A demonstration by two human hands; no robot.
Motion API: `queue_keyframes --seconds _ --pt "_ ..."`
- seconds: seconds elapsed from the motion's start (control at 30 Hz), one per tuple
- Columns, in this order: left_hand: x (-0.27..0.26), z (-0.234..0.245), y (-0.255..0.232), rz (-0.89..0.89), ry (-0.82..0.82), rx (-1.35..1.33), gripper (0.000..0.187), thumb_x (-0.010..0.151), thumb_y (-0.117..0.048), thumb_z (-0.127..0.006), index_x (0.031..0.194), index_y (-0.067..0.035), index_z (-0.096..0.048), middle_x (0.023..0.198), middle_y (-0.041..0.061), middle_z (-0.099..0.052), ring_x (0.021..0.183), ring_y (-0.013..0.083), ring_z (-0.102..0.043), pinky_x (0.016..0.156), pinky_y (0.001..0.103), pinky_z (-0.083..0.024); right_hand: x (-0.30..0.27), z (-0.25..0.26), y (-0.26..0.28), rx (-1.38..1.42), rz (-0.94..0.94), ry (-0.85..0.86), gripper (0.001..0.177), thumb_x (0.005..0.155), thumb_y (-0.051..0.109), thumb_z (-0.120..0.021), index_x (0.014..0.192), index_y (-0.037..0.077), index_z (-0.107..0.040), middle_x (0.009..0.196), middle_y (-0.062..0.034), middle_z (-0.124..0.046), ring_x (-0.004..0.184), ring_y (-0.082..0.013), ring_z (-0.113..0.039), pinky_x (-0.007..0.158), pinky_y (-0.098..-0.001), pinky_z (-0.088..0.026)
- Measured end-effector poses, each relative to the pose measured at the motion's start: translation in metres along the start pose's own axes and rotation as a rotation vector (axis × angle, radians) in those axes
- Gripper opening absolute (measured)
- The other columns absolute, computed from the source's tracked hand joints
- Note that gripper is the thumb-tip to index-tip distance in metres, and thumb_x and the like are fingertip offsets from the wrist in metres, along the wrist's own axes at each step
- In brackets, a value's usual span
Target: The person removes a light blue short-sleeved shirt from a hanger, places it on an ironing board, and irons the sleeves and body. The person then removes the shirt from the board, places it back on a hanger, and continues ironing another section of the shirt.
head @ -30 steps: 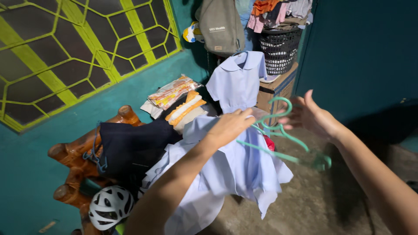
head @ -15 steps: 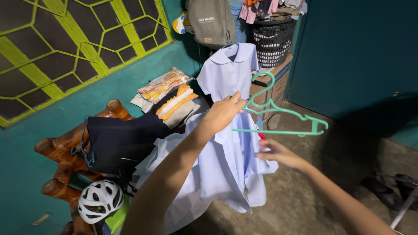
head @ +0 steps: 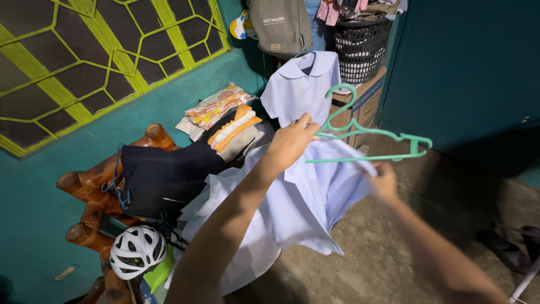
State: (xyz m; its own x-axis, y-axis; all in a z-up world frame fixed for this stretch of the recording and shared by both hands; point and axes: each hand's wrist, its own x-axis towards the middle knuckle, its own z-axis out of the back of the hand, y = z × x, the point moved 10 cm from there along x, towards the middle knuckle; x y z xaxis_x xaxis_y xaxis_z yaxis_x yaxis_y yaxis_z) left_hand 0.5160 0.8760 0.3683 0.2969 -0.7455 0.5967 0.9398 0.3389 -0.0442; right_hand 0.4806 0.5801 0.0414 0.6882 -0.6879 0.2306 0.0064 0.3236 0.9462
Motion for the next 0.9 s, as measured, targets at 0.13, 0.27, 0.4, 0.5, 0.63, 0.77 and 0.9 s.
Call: queue_keyframes --seconds 0.13,0.27,0.4,0.5,0.63,0.77,0.9 --pt "-0.021 -0.004 0.007 -0.018 0.034 0.006 0.019 0.094 -0.026 -0.068 0.105 -0.012 -0.061 0.110 0.007 -0.057 0.096 0.0296 -0.067 0.069 0.046 -0.054 0.039 0.062 0.036 0.220 -0.121 0.283 0.025 0.087 0.019 -0.073 0.107 0.004 -0.076 0.090 -0.0161 -0.075 0.072 -0.0275 -0.072 0.061 -0.0444 -0.061" --pt "-0.026 -0.016 0.007 -0.077 0.057 0.081 0.015 0.088 -0.019 -0.071 0.099 -0.014 -0.063 0.109 0.008 -0.056 0.096 0.0289 -0.065 0.065 0.044 -0.054 0.058 0.108 0.126 -0.146 -0.093 0.305 0.029 0.084 0.023 -0.081 0.104 0.004 -0.077 0.088 -0.0183 -0.075 0.069 -0.0303 -0.073 0.061 -0.0460 -0.061" --pt "-0.014 -0.030 0.007 -0.044 0.009 0.363 0.026 0.078 -0.003 -0.069 0.100 -0.015 -0.064 0.112 0.007 -0.055 0.096 0.0275 -0.063 0.058 0.037 -0.057 0.048 0.129 0.236 -0.414 0.048 0.221 0.031 0.082 0.022 -0.084 0.103 0.002 -0.075 0.090 -0.0180 -0.076 0.073 -0.0298 -0.074 0.066 -0.0423 -0.062" --pt "0.000 -0.028 0.012 0.052 -0.097 0.425 0.026 0.074 -0.001 -0.069 0.097 -0.011 -0.063 0.112 0.006 -0.055 0.097 0.0269 -0.062 0.056 0.035 -0.058 0.016 0.139 0.291 -0.607 0.166 0.100 0.036 0.084 0.023 -0.085 0.109 0.000 -0.073 0.088 -0.0222 -0.073 0.074 -0.0329 -0.074 0.068 -0.0435 -0.059" --pt "0.009 -0.026 0.012 0.103 -0.176 0.410 0.020 0.079 -0.007 -0.070 0.096 -0.011 -0.062 0.113 0.007 -0.055 0.095 0.0266 -0.061 0.056 0.034 -0.057 -0.044 0.086 0.319 -0.615 0.407 0.219 0.034 0.083 0.028 -0.075 0.105 0.002 -0.074 0.085 -0.0188 -0.076 0.075 -0.0267 -0.076 0.067 -0.0407 -0.059" --pt "0.008 -0.019 0.002 0.061 -0.249 0.346 0.016 0.087 -0.018 -0.071 0.095 -0.009 -0.061 0.111 0.007 -0.054 0.094 0.0268 -0.061 0.059 0.035 -0.057 -0.069 0.047 0.292 -0.841 0.270 0.463 0.049 0.089 0.053 -0.069 0.107 0.008 -0.075 0.079 -0.0166 -0.079 0.068 -0.0276 -0.076 0.067 -0.0396 -0.060" --pt "0.008 -0.018 -0.013 0.006 -0.254 0.290 0.015 0.093 -0.020 -0.071 0.095 -0.010 -0.060 0.106 0.006 -0.053 0.093 0.0249 -0.061 0.061 0.036 -0.057 -0.031 0.077 0.348 -0.815 0.488 0.262 0.050 0.092 0.057 -0.068 0.096 0.008 -0.080 0.077 -0.0107 -0.076 0.062 -0.0237 -0.073 0.064 -0.0381 -0.059"
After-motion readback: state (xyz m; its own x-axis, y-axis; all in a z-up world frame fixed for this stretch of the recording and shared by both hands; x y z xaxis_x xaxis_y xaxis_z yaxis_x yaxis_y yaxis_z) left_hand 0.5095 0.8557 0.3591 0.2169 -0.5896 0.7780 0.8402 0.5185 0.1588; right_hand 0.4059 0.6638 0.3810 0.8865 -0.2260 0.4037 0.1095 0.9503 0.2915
